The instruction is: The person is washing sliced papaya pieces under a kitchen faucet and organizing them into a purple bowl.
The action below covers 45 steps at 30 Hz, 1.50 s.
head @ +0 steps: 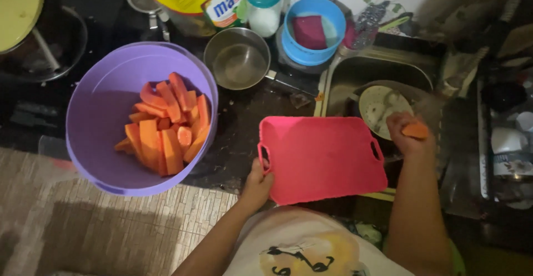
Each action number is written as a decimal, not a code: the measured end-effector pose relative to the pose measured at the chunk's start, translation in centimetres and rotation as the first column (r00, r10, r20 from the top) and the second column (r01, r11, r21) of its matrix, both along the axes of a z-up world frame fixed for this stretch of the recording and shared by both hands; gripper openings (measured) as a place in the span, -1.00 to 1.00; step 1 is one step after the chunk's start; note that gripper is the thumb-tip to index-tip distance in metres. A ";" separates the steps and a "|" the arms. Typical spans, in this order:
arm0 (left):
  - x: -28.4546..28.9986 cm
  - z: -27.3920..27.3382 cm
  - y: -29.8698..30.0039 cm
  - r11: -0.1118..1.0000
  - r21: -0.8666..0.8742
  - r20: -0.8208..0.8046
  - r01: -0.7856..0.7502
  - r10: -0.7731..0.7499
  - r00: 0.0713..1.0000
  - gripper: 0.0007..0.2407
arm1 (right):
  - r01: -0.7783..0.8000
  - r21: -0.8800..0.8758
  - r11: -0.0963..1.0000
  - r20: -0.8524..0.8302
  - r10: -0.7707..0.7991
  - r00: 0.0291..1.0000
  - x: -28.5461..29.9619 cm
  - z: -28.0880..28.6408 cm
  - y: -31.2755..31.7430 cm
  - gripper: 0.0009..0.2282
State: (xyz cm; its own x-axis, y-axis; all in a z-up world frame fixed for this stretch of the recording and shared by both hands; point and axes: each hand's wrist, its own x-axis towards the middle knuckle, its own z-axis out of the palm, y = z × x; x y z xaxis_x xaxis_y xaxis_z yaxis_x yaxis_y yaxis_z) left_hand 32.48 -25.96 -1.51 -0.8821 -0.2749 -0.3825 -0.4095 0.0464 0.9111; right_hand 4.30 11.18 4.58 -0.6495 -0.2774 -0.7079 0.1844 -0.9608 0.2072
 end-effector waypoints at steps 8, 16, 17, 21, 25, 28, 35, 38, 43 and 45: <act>-0.6 0.7 1.2 0.999 -0.021 0.041 0.040 -0.039 0.998 -0.84 | -0.051 -0.067 0.996 -0.042 0.048 0.998 1.8 2.3 -6.6 -0.79; 0.2 1.1 0.7 0.999 -0.027 0.027 0.036 -0.035 0.999 -0.82 | -0.285 0.824 0.490 -0.232 0.751 0.618 10.4 12.5 -32.2 -0.74; 0.1 1.0 0.7 0.998 -0.046 0.034 0.038 -0.037 0.999 -0.80 | -0.340 0.806 0.484 -0.287 0.823 0.491 12.0 13.6 -35.1 -0.67; -2.1 14.3 -1.0 0.984 -0.068 -0.143 0.162 -0.170 0.975 -0.67 | -0.384 0.814 0.435 -0.215 0.841 0.497 15.2 15.5 -43.7 -0.81; -4.1 8.6 0.4 0.977 -0.037 -0.129 0.210 -0.213 0.968 -0.79 | -0.367 0.848 0.383 -0.260 0.903 0.343 14.1 11.6 -41.7 -0.34; -5.0 3.8 1.8 0.980 0.008 -0.118 0.200 -0.198 0.973 -0.87 | 0.030 0.966 0.257 -0.256 0.934 0.250 11.5 9.9 -32.8 -0.37; -13.4 -7.2 9.9 0.960 0.206 -0.225 0.191 -0.144 0.964 -0.65 | 0.653 0.302 -0.695 0.528 0.692 0.492 10.7 -3.9 -10.9 -0.59; -16.0 -11.7 12.9 0.921 0.310 -0.196 0.238 -0.183 0.963 -0.73 | 0.532 0.021 -0.847 0.613 0.431 0.662 9.1 -4.8 -4.2 -0.57; -18.1 -3.8 15.1 0.876 0.415 -0.135 0.247 -0.209 0.968 -0.70 | 0.152 -0.125 -0.980 0.474 0.076 0.877 7.7 2.8 5.8 -0.49; -18.8 -5.6 15.8 0.859 0.443 -0.133 0.255 -0.218 0.967 -0.54 | 0.089 0.015 -0.996 0.314 0.089 0.945 7.9 1.3 9.7 -0.36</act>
